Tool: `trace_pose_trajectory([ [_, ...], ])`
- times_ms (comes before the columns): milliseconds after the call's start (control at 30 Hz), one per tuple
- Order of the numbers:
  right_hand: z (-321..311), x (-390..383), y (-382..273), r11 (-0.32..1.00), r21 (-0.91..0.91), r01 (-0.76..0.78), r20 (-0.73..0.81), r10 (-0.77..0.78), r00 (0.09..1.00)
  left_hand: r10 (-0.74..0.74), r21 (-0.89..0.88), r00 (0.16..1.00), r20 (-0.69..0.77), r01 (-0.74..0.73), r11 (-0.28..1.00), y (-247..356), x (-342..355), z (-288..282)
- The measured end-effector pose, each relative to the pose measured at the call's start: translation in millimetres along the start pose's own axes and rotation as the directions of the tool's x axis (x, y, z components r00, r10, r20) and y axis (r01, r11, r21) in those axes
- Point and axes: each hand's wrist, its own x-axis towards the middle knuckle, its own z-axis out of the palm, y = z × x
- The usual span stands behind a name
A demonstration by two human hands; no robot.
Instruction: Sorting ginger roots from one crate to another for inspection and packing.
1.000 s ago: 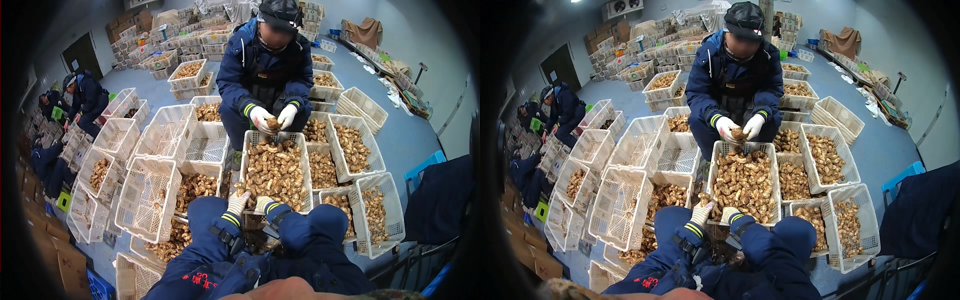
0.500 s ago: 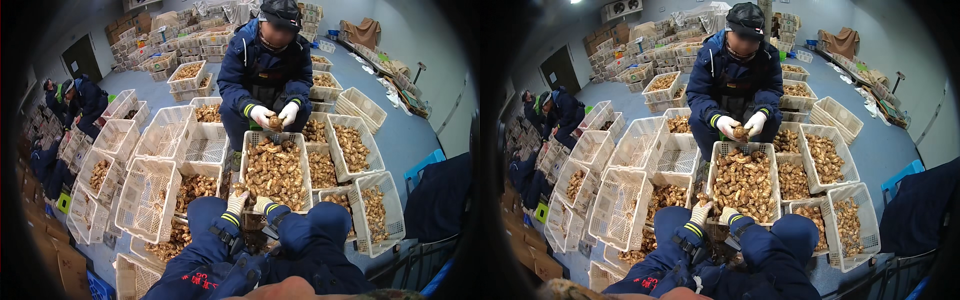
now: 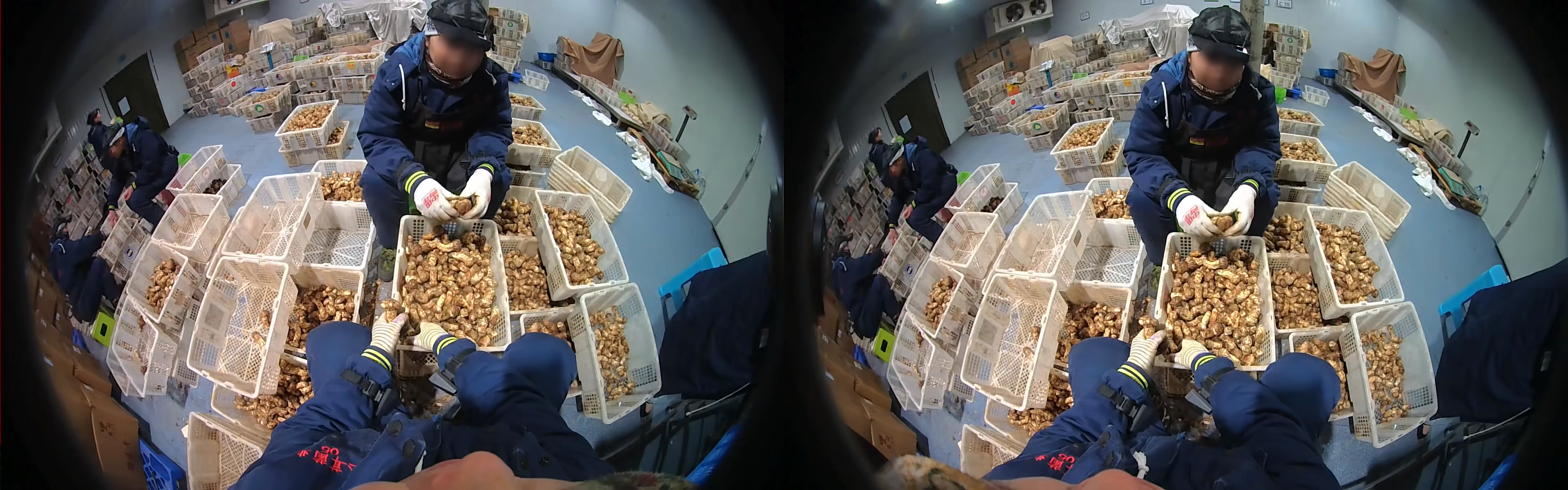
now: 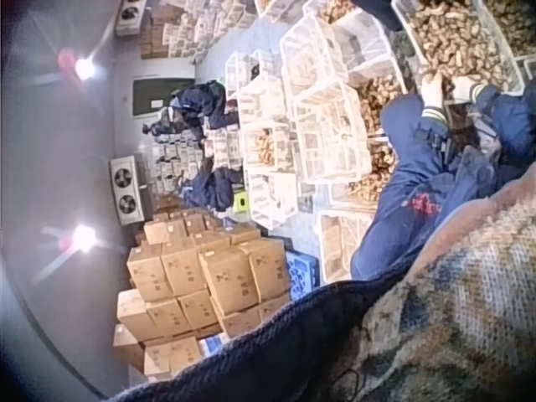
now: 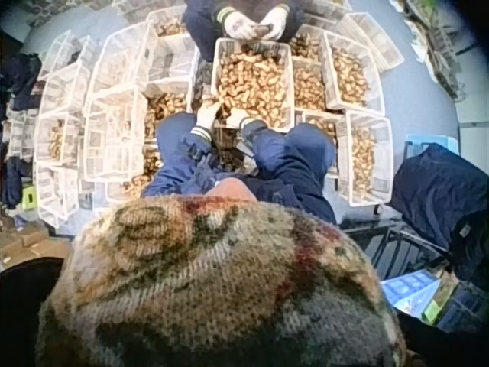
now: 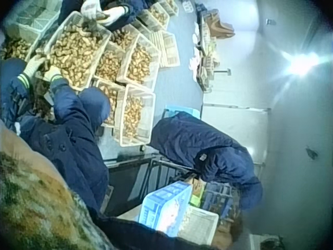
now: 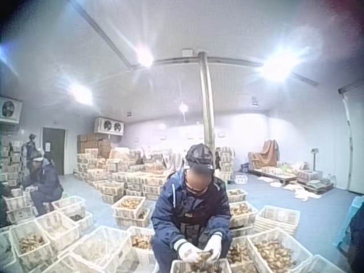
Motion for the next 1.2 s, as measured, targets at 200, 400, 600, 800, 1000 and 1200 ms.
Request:
trace_pose_trajectory([
  [200,-5.0,-14.4,-13.2,0.983,0.177,0.043,-0.007,-0.043,0.999,0.047,-0.002,0.999,-0.008,-0.047,0.999,0.0,-4.1,-14.5],
  [400,3.8,8.5,19.1,0.989,0.128,-0.069,-0.031,0.073,0.997,0.004,0.010,1.000,-0.007,-0.004,1.000,6.8,0.4,13.8],
  [600,3.7,1.1,8.2,0.988,0.153,-0.024,-0.053,0.033,0.998,-0.039,-0.077,0.997,0.068,0.044,0.996,3.5,-3.4,-0.6],
  [800,3.0,1.2,13.9,0.972,0.236,0.012,-0.084,0.008,0.996,-0.032,-0.078,0.998,0.054,0.036,0.996,6.0,-3.3,7.4],
  [1000,-17.0,-13.4,-7.2,0.976,0.216,0.023,-0.120,0.003,0.993,0.057,-0.005,0.997,-0.045,-0.057,0.998,-12.0,8.8,-5.1],
  [1200,-47.7,-13.1,9.2,0.872,0.488,0.028,-0.133,0.043,0.990,0.063,0.161,0.992,-0.105,-0.046,0.986,-17.8,16.3,1.2],
])
